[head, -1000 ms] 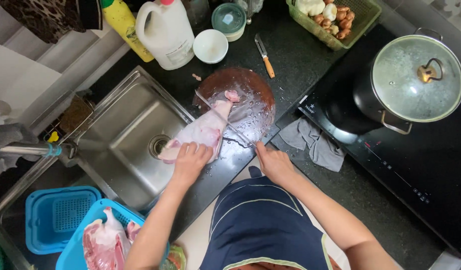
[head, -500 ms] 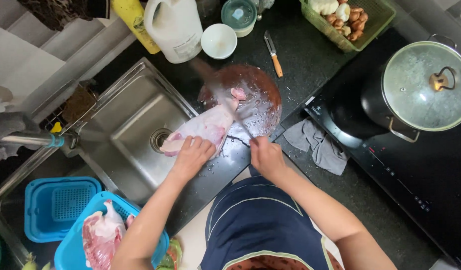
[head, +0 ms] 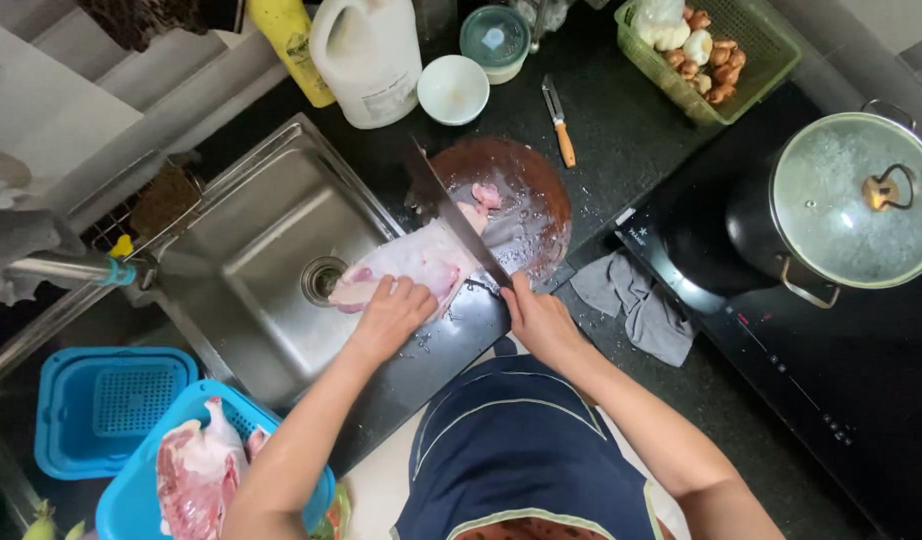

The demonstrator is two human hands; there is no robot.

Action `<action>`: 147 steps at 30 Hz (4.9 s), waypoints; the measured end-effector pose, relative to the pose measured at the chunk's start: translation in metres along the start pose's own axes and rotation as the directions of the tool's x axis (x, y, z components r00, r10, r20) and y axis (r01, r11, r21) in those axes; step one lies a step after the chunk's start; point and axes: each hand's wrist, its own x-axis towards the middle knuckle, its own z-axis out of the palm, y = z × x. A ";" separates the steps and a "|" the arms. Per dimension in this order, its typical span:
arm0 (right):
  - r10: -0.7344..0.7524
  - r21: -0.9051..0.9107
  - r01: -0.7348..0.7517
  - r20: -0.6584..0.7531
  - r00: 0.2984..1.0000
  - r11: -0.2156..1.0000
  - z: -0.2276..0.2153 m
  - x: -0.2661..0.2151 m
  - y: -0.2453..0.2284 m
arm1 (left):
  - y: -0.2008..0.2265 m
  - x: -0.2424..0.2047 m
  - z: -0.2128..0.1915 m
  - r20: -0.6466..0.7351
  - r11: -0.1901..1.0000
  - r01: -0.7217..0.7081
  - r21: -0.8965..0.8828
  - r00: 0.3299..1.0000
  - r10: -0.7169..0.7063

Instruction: Cutting up and preparing a whole raw duck or chicken carcass on a cutting board using a kitchen cleaver.

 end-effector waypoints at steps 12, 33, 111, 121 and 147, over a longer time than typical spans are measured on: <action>-0.012 -0.260 0.045 0.129 0.992 0.965 0.059 0.018 0.045 | 0.002 -0.008 0.006 0.009 1.000 0.027 0.006 1.000 -0.028; -0.039 -0.271 0.105 0.237 0.971 0.957 0.059 0.002 0.078 | 0.011 -0.006 0.002 -0.006 0.935 0.302 -0.184 0.951 -0.309; 0.299 0.126 -0.325 0.191 0.935 0.937 -0.024 -0.021 0.026 | -0.011 0.126 0.060 0.579 -0.579 0.166 -0.798 0.478 -0.661; 0.211 0.100 -0.229 0.163 0.964 0.968 -0.036 -0.026 0.012 | -0.019 0.099 0.094 0.597 -0.774 -0.050 -0.631 0.606 -0.526; -0.077 -0.182 0.114 0.195 0.978 0.977 -0.026 -0.046 0.000 | -0.012 0.026 0.051 0.545 -0.637 -0.113 -0.762 0.421 -0.726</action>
